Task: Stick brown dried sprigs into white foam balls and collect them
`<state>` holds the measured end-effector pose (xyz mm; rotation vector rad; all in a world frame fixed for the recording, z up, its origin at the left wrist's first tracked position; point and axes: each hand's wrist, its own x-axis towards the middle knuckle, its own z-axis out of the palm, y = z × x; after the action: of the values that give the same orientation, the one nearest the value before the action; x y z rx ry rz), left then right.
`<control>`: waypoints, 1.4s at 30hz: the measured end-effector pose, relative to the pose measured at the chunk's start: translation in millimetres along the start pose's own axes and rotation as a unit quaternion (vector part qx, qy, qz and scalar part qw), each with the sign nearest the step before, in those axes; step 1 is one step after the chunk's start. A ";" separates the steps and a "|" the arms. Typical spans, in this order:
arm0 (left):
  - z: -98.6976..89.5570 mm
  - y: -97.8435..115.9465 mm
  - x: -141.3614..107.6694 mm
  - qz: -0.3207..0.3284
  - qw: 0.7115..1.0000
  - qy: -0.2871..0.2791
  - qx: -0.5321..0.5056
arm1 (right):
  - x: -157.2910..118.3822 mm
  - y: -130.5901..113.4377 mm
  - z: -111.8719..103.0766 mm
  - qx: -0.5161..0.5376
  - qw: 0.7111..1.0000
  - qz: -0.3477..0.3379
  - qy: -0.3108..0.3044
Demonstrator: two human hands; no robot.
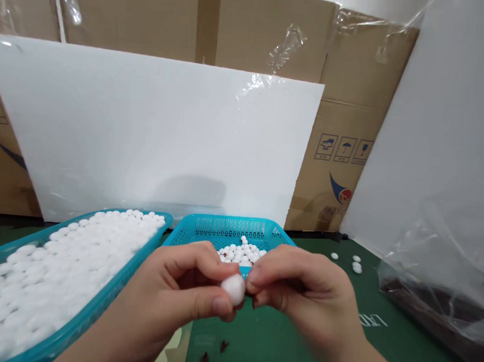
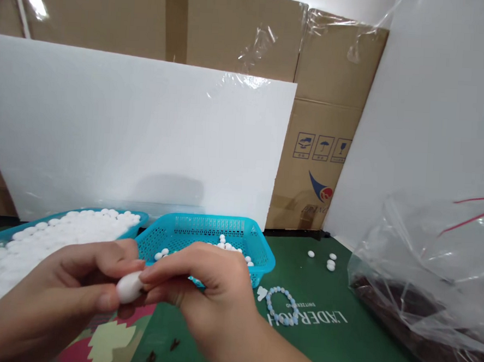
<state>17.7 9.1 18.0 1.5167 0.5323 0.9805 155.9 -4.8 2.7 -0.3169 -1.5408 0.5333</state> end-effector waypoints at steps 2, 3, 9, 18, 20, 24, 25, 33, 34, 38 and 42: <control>1.0 -0.7 -1.1 0.009 1.000 0.012 0.019 | -0.2 -0.2 0.4 -0.034 0.999 -0.041 0.003; 1.2 -1.1 -2.0 0.017 0.999 0.020 0.034 | -0.2 -0.4 0.7 -0.048 0.997 -0.058 -0.004; -0.5 -5.2 -5.8 0.056 0.992 0.009 0.111 | -2.8 -1.3 1.1 -0.108 0.990 -0.082 -0.030; 4.2 -1.0 -5.4 0.053 0.990 0.017 0.127 | -5.7 -2.8 0.5 -0.109 0.987 -0.096 -0.074; 5.1 0.2 -5.6 0.041 0.991 0.018 0.123 | -5.9 -2.7 1.1 -0.105 0.988 -0.084 -0.081; 8.4 2.3 -7.1 0.025 0.992 0.018 0.125 | -4.6 -3.2 1.1 -0.077 0.993 -0.068 -0.062; 9.6 2.9 -7.8 0.023 0.992 0.015 0.124 | -4.0 -3.8 0.6 -0.073 0.993 -0.064 -0.067; 14.2 7.4 -10.0 -0.006 0.989 -0.003 0.148 | -6.4 -6.0 -5.8 -0.159 0.980 -0.058 -0.102; 14.6 7.6 -10.1 -0.014 0.990 -0.003 0.139 | -7.0 -5.6 -6.1 -0.165 0.978 -0.058 -0.112; 19.5 5.4 -10.2 -0.025 0.997 0.008 0.068 | -6.5 -6.6 -2.0 -0.130 0.987 -0.019 -0.094; 22.2 6.8 -10.1 -0.044 0.998 0.027 0.027 | -3.7 -8.4 6.8 -0.061 0.996 0.063 -0.020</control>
<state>29.0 -12.9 22.7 1.5053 0.6623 0.9473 150.4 -14.7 4.0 -0.5033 -1.6032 0.5475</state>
